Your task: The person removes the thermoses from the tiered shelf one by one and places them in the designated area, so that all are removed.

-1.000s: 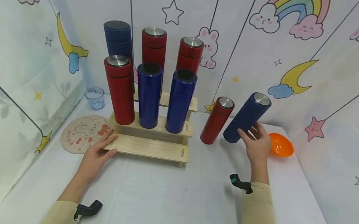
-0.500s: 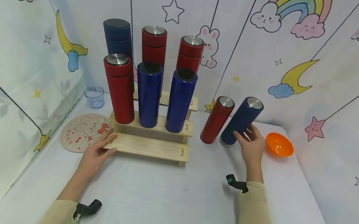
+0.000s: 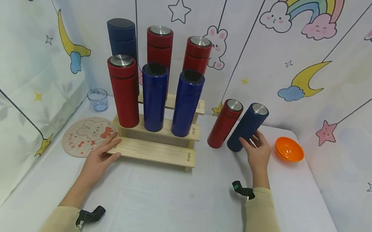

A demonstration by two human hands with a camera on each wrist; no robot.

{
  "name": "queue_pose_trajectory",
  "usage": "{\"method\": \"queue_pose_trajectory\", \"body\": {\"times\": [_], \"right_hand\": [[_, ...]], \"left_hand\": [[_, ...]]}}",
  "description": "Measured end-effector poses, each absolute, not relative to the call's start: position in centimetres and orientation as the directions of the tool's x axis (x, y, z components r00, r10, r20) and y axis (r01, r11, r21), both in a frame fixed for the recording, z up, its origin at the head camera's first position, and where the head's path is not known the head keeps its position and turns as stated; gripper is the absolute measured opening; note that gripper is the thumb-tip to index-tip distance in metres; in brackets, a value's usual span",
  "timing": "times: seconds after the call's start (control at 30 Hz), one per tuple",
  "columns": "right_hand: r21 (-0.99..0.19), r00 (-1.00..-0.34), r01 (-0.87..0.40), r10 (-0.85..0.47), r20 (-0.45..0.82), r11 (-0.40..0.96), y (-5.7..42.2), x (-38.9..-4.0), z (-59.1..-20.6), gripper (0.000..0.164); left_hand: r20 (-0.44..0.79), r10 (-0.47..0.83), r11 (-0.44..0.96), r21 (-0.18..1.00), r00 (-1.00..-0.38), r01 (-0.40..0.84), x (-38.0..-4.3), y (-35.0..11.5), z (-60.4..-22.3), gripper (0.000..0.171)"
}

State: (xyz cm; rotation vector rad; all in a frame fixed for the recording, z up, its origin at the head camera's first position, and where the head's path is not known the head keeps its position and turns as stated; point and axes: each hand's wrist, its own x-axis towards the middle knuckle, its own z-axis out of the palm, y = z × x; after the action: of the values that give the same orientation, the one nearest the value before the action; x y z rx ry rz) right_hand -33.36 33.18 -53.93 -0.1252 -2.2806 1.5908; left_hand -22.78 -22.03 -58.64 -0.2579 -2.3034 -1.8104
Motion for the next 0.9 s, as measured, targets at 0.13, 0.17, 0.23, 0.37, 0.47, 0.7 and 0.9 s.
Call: {"method": "queue_pose_trajectory", "body": {"times": [0.13,0.17,0.23,0.37,0.47,0.7,0.9], "right_hand": [[-0.925,-0.932,-0.132,0.274,0.238,0.356,33.33,-33.36,-54.1,0.077],[-0.926,-0.932,-0.134,0.272,0.239,0.353,33.36,-33.37,-54.12,0.077],[-0.924,-0.933,-0.137,0.267,0.241,0.356,33.38,-33.41,-54.17,0.077],[-0.92,-0.935,-0.127,0.265,0.235,0.371,33.39,-33.44,-54.05,0.077],[-0.918,-0.937,-0.113,0.266,0.225,0.38,33.39,-33.43,-53.83,0.078],[-0.911,-0.941,-0.105,0.256,0.22,0.399,33.41,-33.35,-53.56,0.079],[-0.903,-0.944,-0.091,0.252,0.212,0.42,33.54,-33.27,-53.52,0.081]], "left_hand": [[0.257,0.012,0.237,0.938,-0.966,0.253,-22.76,-21.99,-58.62,0.052],[0.257,0.012,0.238,0.938,-0.966,0.253,-22.74,-21.97,-58.58,0.052],[0.256,0.012,0.236,0.939,-0.967,0.252,-22.72,-21.95,-58.51,0.052],[0.258,0.013,0.227,0.94,-0.966,0.254,-22.71,-21.93,-58.4,0.051],[0.26,0.012,0.229,0.939,-0.966,0.256,-22.73,-21.93,-58.35,0.051],[0.257,0.013,0.23,0.94,-0.966,0.253,-22.75,-21.94,-58.39,0.052],[0.254,0.015,0.233,0.94,-0.967,0.25,-22.72,-21.93,-58.38,0.052]]}}
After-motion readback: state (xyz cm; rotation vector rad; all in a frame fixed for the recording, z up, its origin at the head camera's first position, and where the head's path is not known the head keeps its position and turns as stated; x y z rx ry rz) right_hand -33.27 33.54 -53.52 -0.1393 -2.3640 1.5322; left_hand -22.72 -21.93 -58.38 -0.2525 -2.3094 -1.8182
